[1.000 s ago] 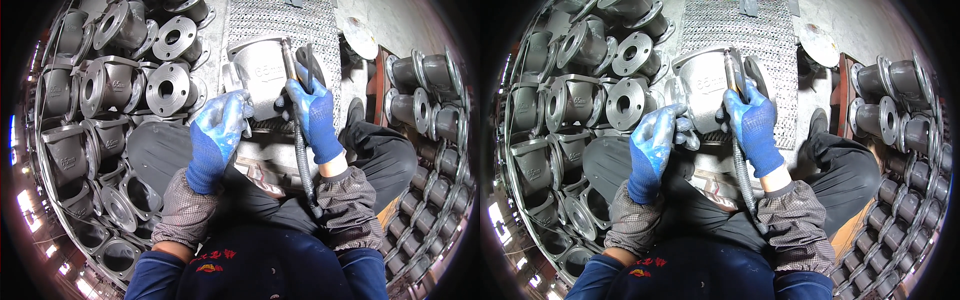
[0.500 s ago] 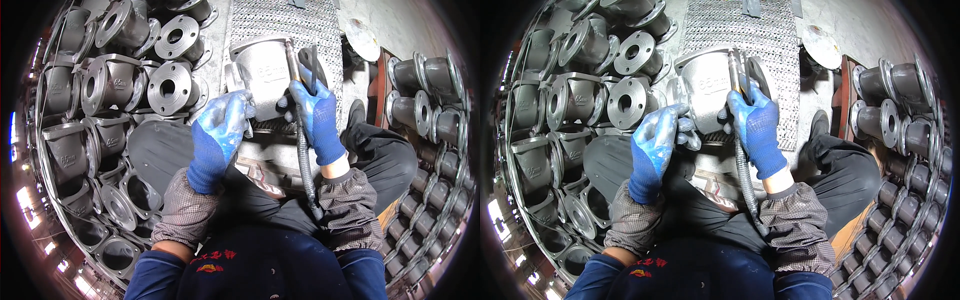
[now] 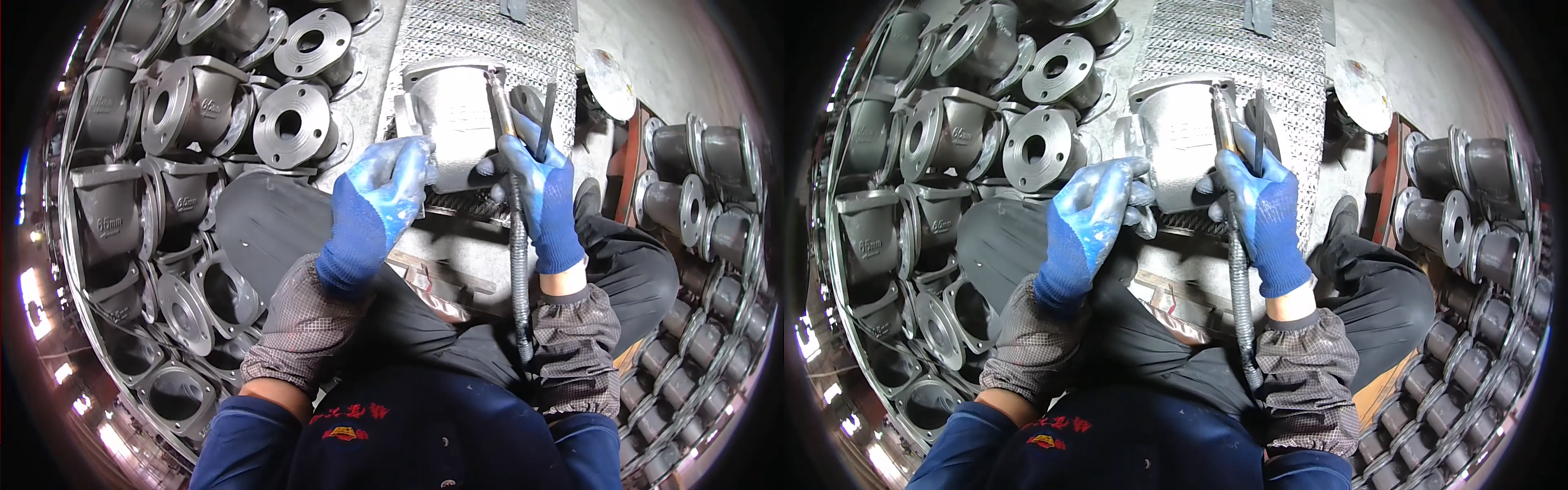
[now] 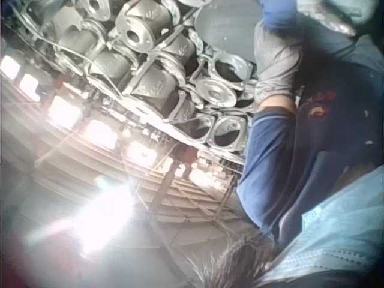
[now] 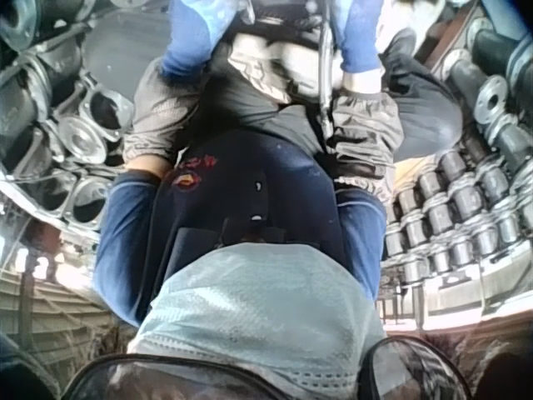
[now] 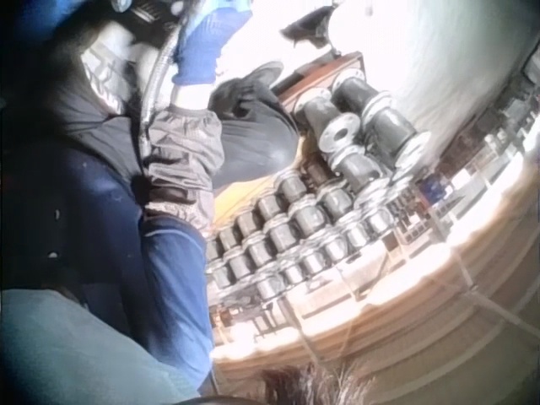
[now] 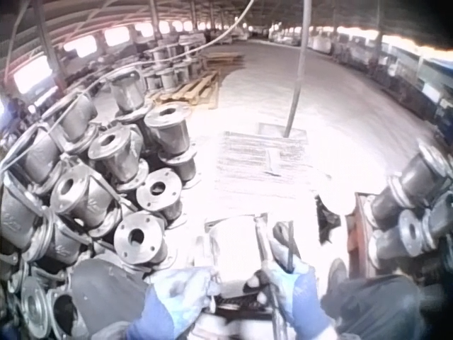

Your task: The person uses a tool to scrape the edges and inner openings of cast metal valve bodies and flanges, picking up each piece, turning it over to work on different surfaces, and placing it back down.

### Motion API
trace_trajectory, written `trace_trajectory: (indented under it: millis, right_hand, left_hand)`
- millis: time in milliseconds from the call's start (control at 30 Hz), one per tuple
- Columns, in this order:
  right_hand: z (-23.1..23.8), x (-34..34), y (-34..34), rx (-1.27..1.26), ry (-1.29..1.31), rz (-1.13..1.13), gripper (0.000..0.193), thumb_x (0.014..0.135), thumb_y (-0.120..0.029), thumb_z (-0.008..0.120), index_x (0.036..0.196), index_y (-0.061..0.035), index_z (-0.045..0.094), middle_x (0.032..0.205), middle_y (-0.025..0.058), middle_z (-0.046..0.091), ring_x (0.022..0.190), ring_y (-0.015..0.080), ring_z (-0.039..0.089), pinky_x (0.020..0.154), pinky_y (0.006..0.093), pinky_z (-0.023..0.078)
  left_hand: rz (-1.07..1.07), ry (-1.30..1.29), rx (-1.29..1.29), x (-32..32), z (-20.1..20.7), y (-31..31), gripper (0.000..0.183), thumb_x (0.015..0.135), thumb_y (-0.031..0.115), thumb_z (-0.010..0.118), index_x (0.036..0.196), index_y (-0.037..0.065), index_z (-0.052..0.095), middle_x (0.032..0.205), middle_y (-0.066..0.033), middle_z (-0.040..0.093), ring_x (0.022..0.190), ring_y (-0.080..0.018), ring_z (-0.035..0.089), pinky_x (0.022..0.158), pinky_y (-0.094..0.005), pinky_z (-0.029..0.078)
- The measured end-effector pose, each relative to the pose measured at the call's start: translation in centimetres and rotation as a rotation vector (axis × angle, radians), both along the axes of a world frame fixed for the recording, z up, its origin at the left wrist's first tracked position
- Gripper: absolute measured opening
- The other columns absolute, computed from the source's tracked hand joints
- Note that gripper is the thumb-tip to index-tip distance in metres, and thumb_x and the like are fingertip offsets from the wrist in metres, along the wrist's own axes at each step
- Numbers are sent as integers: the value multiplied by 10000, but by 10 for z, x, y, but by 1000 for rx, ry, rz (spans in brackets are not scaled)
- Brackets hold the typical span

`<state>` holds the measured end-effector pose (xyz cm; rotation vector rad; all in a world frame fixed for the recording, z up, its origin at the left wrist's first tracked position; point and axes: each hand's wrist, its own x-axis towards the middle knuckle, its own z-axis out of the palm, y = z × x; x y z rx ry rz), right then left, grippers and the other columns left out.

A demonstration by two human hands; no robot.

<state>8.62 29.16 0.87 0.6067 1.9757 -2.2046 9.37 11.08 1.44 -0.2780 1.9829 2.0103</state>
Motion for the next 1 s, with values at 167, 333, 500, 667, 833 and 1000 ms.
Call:
trace_trajectory:
  millis: [167,333,500,667,833,1000]
  right_hand:
    - [15,-10,8,197,-60,368,421,837,-146,598,1210,34,523,769,94,635,464,107,547,429,227,443]
    - [25,-26,4,293,-61,515,433,854,-157,568,1218,67,496,727,112,643,445,116,543,440,230,439]
    - [59,4,-3,-70,-124,419,408,880,-142,510,1242,46,488,754,118,658,513,96,551,468,212,438]
    - [47,34,-33,-72,-126,579,365,862,-185,603,1169,10,569,814,44,648,626,36,548,515,183,421]
    - [53,-14,-1,475,-55,464,415,888,-150,555,1269,-11,466,941,89,638,764,95,620,545,188,453]
    - [51,-49,11,905,517,658,468,913,-29,428,1373,-76,353,1012,182,629,775,180,638,678,288,519]
  left_hand:
    - [2,-31,71,-1,-5,0,260,939,153,494,1075,-54,570,841,-105,638,623,-106,572,578,-223,479]
    - [-20,39,79,-1,-9,-1,311,938,202,503,1089,-60,571,859,-124,641,628,-114,576,570,-234,487]
    - [15,-160,120,-5,15,-9,348,929,289,522,1071,-24,576,797,-59,601,670,-93,553,633,-228,474]
    - [-81,449,107,5,-15,-18,319,936,229,506,1072,-49,585,875,-62,619,812,-97,579,720,-227,468]
    - [127,11,441,0,-3,-26,288,936,206,482,1028,-55,562,821,-117,652,701,-148,628,617,-247,504]
    - [237,-85,540,0,-10,-25,362,913,292,521,1047,-43,555,852,-131,638,726,-198,634,647,-286,527]
